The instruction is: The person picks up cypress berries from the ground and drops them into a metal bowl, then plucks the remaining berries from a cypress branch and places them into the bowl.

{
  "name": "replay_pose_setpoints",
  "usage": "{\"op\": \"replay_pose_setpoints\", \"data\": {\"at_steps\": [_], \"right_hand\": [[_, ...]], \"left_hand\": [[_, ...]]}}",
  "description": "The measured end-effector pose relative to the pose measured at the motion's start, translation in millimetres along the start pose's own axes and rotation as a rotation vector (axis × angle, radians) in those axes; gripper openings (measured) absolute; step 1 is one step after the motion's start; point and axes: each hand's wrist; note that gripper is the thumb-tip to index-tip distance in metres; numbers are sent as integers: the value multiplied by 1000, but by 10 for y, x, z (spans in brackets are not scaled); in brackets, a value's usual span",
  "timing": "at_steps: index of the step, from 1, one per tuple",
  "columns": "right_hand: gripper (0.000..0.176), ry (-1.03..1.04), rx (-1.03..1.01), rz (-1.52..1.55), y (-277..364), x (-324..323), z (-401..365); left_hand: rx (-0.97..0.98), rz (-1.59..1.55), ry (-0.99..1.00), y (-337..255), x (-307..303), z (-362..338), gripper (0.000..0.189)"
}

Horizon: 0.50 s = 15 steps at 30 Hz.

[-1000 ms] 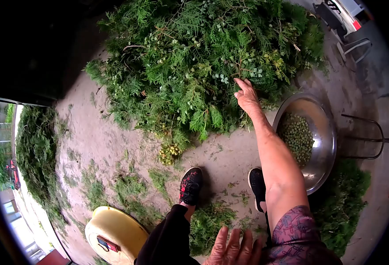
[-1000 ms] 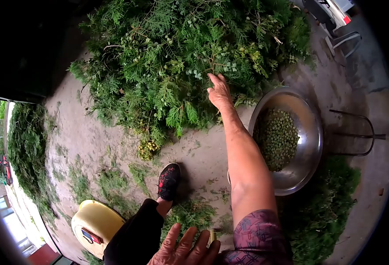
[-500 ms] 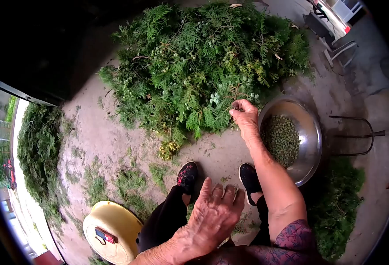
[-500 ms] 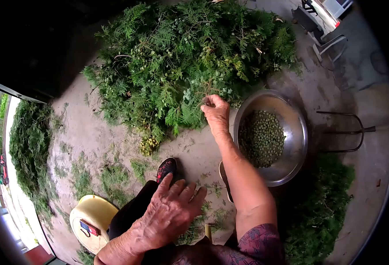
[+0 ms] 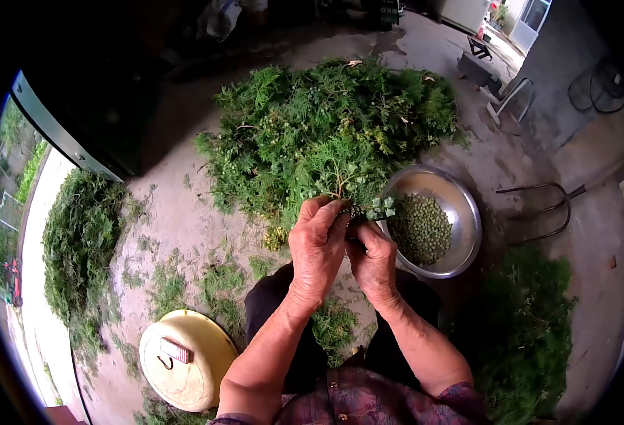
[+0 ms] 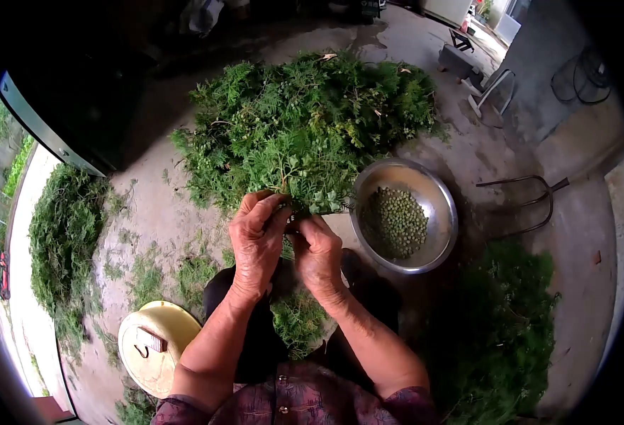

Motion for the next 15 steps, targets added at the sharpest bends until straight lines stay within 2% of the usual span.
{"op": "replay_pose_setpoints", "data": {"at_steps": [3, 4, 7, 11, 15], "right_hand": [[17, -6, -108, 22, 384, -98, -249], [22, 0, -99, 5, 475, -142, -344], [20, 45, -164, -48, 737, -303, -557], [19, 154, -207, -140, 971, -513, -864], [19, 250, -198, -149, 1172, -605, -1156]], "left_hand": [[134, 224, 63, -333, -172, -157, 24], [157, 310, 102, -432, -241, -209, 24], [377, 359, 155, -565, -406, -329, 23], [186, 396, 422, -819, -699, -514, 24], [89, 238, 521, -892, -900, -743, 20]]}}
Point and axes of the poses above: each hand's wrist, its own z-axis towards the middle knuckle, its own x-axis out of the palm, y = z × x, and after that the axes turned 6 degrees about z, right-handed
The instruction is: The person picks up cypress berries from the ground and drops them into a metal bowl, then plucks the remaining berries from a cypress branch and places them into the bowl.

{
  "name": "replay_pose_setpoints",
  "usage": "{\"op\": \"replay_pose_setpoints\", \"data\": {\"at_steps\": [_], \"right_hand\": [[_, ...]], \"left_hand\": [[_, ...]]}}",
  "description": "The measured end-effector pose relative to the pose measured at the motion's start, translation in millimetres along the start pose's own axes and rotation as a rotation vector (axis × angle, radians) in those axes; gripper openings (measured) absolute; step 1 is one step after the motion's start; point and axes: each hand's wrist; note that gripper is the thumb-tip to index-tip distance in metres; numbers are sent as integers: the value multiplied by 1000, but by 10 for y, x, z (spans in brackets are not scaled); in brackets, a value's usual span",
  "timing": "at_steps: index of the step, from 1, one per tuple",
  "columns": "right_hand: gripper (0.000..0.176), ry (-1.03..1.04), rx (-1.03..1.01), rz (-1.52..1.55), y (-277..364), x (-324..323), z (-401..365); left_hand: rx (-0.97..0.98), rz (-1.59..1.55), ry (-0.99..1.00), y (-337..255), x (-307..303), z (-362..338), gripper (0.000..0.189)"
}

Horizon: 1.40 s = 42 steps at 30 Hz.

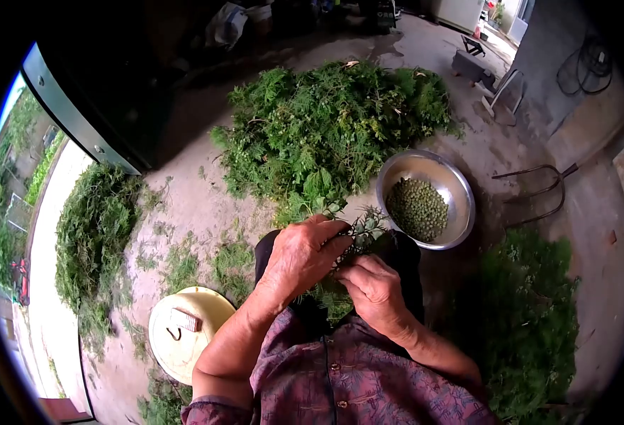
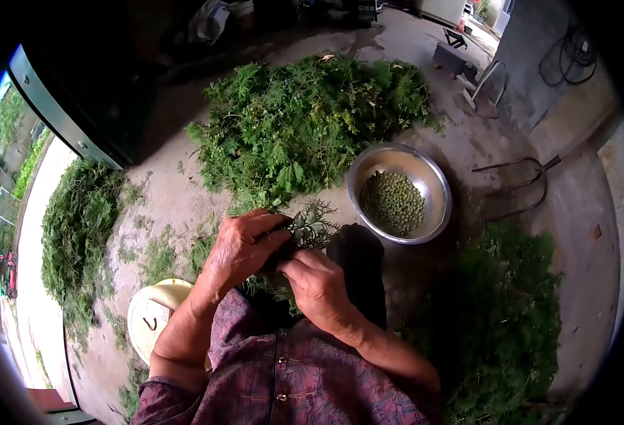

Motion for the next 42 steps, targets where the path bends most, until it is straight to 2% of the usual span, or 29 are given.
{"op": "replay_pose_setpoints", "data": {"at_steps": [4, 7, 10, 13, 17, 21, 24, 27, 28, 31, 32, 34, 35, 39, 42], "right_hand": [[20, 135, 35, 121, 190, -30, -226], [21, -2, 34, 185, 286, -114, -341], [21, -139, 121, 206, 291, -226, -329], [24, -81, 211, 190, 123, -220, -255], [26, -104, 271, 219, -80, -94, -290], [20, -30, 244, 169, -307, -84, -330], [14, -93, 220, 149, -360, -38, -335], [15, -242, 396, 201, -308, 41, -350], [10, -301, 504, 264, -308, 14, -317], [13, -414, 686, 811, -440, -159, -259], [16, -358, 654, 915, -439, -180, -265], [16, -173, 736, 960, -373, -227, -306], [17, -84, 718, 891, -331, -206, -312], [25, 5, 479, 429, -373, -37, -348], [21, -17, 342, 335, -392, 25, -329]], "left_hand": [[-92, -209, 14, 42, 66, -334, 16], [-149, -244, -31, 35, 125, -548, 14], [-183, -305, -15, 70, 237, -681, 16], [-233, -383, 12, 80, 374, -748, 18], [-241, -520, 38, 141, 490, -765, 18], [-294, -536, 51, 195, 526, -770, 16], [-360, -578, 56, 187, 556, -760, 13], [-451, -633, 53, 152, 550, -743, 10], [-484, -658, 36, 145, 558, -753, 9], [-519, -693, -40, 193, 624, -778, 8], [-523, -697, -67, 214, 652, -788, 8], [-523, -688, -70, 200, 668, -775, 9], [-513, -654, -66, 201, 671, -771, 10], [-469, -529, -28, 126, 642, -755, 13], [-442, -508, -37, 139, 673, -754, 12]]}}
Point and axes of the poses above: each hand's wrist, its own z-axis towards the middle knuckle, its own x-axis out of the palm, y = z × x, and after that the axes turned 6 degrees about z, right-handed
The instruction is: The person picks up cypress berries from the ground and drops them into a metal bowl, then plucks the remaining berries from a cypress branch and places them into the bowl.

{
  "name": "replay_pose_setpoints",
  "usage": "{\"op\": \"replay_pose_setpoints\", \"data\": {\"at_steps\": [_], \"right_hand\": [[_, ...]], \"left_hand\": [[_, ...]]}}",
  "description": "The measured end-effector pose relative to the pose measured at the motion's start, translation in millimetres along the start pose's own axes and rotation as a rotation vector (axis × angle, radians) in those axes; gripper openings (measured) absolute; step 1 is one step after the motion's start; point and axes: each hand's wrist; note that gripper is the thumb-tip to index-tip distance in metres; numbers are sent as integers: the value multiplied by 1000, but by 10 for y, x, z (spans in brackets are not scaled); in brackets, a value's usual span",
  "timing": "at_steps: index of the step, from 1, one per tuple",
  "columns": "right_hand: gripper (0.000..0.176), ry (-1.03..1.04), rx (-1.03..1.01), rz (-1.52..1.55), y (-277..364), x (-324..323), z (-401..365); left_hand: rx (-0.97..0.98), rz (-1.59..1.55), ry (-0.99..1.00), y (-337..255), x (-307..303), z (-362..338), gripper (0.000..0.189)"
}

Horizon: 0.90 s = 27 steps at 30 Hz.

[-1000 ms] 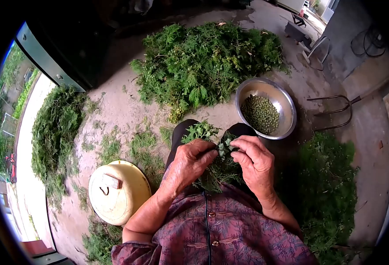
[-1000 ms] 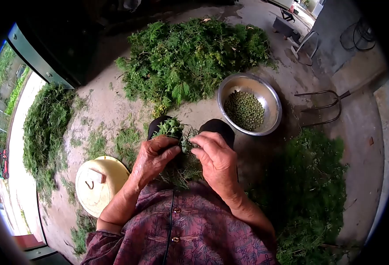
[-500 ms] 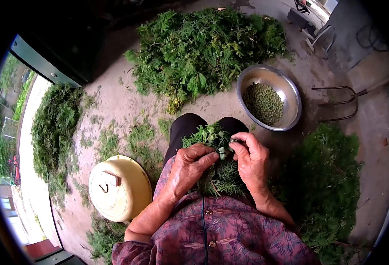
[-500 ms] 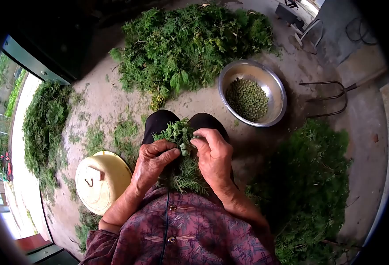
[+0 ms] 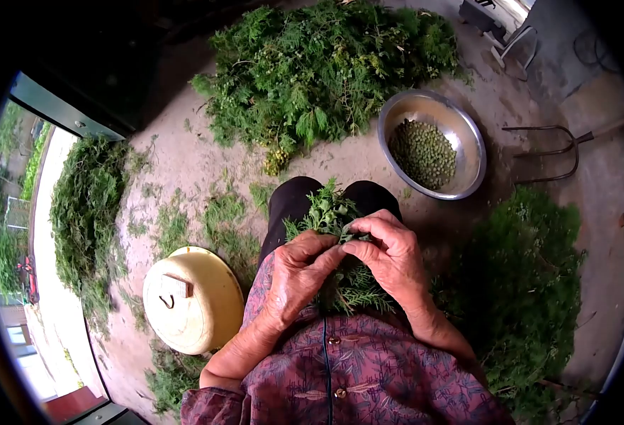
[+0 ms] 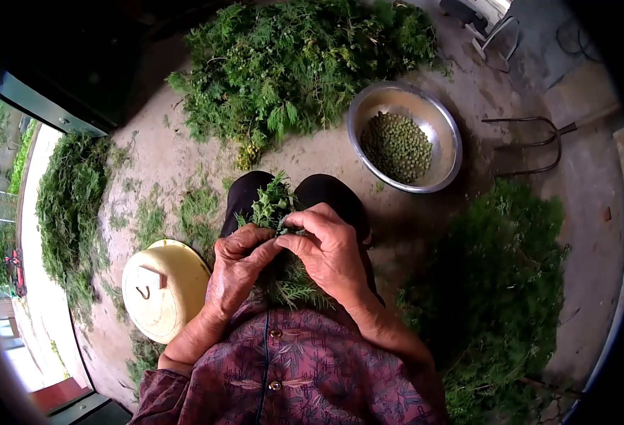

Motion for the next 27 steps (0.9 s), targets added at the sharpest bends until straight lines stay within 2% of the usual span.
{"op": "replay_pose_setpoints", "data": {"at_steps": [3, 6, 8, 10, 12, 14, 16, 18, 19, 22, 25, 27], "right_hand": [[17, -29, 78, 87, -22, 36, -16], [11, -97, 7, 60, -69, 96, -43], [8, -183, 299, 307, -11, 47, -16], [7, -202, 406, 761, -36, -40, 41], [10, -161, 451, 850, 15, -74, 61], [11, -128, 538, 909, 136, -84, 58], [16, 18, 552, 749, 69, -70, -5], [23, -5, 300, 416, -19, 66, -31], [28, 3, 254, 301, 18, 90, -21], [23, -11, 108, 49, -11, 166, -5], [17, 53, 315, 276, 15, 122, -4], [14, 14, 486, 626, 6, 93, -29]], "left_hand": [[-10, -9, 17, 8, 2, 5, 13], [-124, -82, 12, -28, -10, 17, 11], [-180, -180, -2, 15, -7, 22, 11], [-243, -277, -25, 49, -7, 28, 11], [-315, -377, -55, 71, 1, 28, 12], [-297, -441, -62, 116, -3, 32, 12], [-275, -465, -63, 148, 3, 38, 12], [-250, -447, -54, 163, 29, 30, 12], [-235, -432, -54, 155, 50, 20, 13], [-213, -394, -42, 135, 73, -6, 13], [-230, -417, -12, 126, 55, -10, 14], [-272, -511, 0, 148, 56, -20, 14]]}}
Point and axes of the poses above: each hand's wrist, its own z-axis towards the middle knuckle, its own x-axis out of the palm, y = z × x, and after that the axes turned 6 degrees about z, right-handed
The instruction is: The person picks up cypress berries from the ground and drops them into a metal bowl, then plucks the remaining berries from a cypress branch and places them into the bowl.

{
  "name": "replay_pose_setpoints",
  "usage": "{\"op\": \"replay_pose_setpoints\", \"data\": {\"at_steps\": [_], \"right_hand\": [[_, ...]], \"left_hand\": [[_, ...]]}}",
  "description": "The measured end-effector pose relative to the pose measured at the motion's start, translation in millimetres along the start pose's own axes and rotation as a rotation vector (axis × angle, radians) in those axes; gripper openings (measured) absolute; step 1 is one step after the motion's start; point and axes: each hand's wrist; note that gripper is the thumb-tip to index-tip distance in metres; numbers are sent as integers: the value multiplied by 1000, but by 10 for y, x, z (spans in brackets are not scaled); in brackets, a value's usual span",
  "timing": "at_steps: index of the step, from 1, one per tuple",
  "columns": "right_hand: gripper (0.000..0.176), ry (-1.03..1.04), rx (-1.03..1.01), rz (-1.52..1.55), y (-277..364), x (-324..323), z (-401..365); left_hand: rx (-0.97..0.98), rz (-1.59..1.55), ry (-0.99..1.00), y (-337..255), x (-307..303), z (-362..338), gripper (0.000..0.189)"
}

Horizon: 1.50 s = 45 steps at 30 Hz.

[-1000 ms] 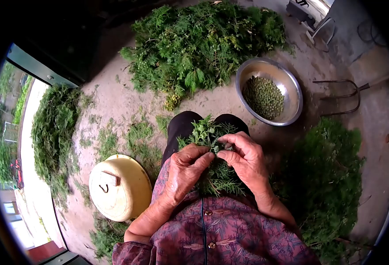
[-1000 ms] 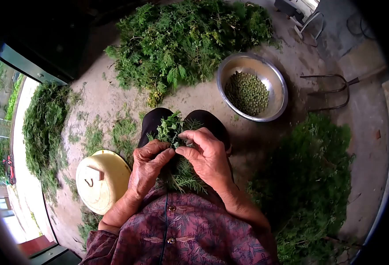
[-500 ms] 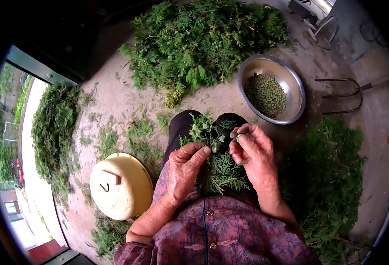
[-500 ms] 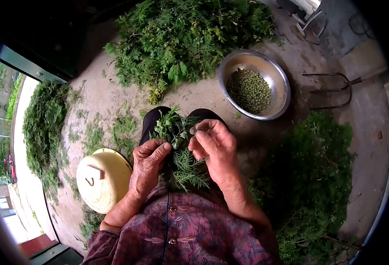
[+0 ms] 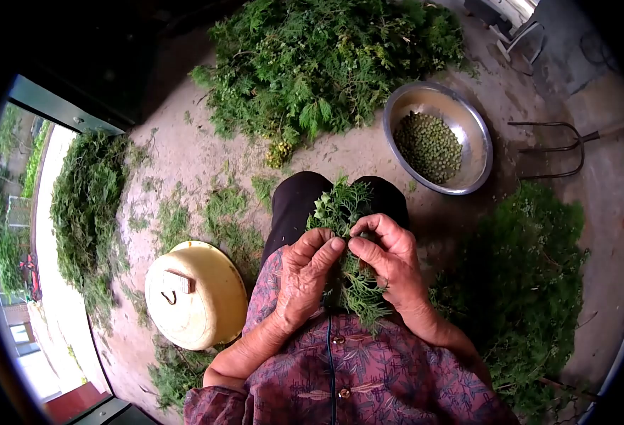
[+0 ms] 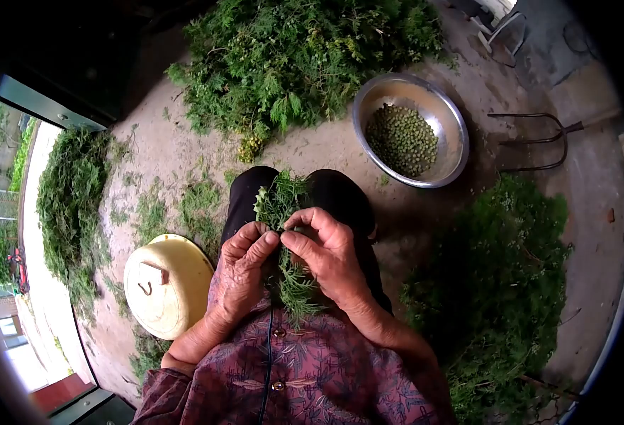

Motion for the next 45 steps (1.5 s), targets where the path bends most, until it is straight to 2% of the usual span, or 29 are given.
{"op": "replay_pose_setpoints", "data": {"at_steps": [2, 3, 5, 8, 12, 16, 19, 24, 27, 28, 31, 34, 39, 42, 45], "right_hand": [[9, -44, 126, 250, 3, -50, -3], [9, 25, 83, 337, -21, -117, 20], [10, -34, 73, 432, -24, -100, 36], [13, -75, 207, 452, -39, -112, 41], [24, -5, 267, 352, -125, -118, 60], [19, 73, 225, 259, -185, -87, 98], [18, 18, 138, 164, -182, -63, 56], [22, 17, 334, 479, -162, -127, 10], [25, 149, 247, 499, -151, -170, 14], [30, 133, 248, 526, -144, -190, 21], [26, 151, 196, 604, -242, -307, 68], [25, 52, 227, 541, -193, -219, 73], [13, -65, 241, 313, -184, -193, 68], [14, -71, 112, 210, -183, -153, 34], [17, -161, 31, 400, -203, -262, 97]], "left_hand": [[-48, -124, -36, 9, 27, 13, 16], [-53, -142, -38, 10, 15, 18, 16], [-64, -176, -38, 30, -21, 32, 16], [-28, -176, -38, 79, -27, 51, 16], [-37, -166, -40, 61, -22, 32, 16], [-68, -163, -28, 31, -17, 16, 16], [-66, -156, -65, 48, 5, 20, 18], [-108, -183, -61, 4, 26, 2, 18], [-96, -151, -44, 3, -7, -11, 18], [-91, -156, -49, -3, -8, -13, 18], [-79, -129, -46, -9, -18, -19, 12], [-63, -21, -51, -56, 27, -33, 6], [-9, 136, -17, -81, 15, -56, 4], [16, 110, 21, 15, -32, -44, 4], [23, -104, -1, -32, -43, -55, 5]]}}
Point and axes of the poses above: each hand's wrist, its own z-axis towards the middle knuckle, its own x-axis out of the palm, y = z × x, and after that the axes turned 6 degrees about z, right-handed
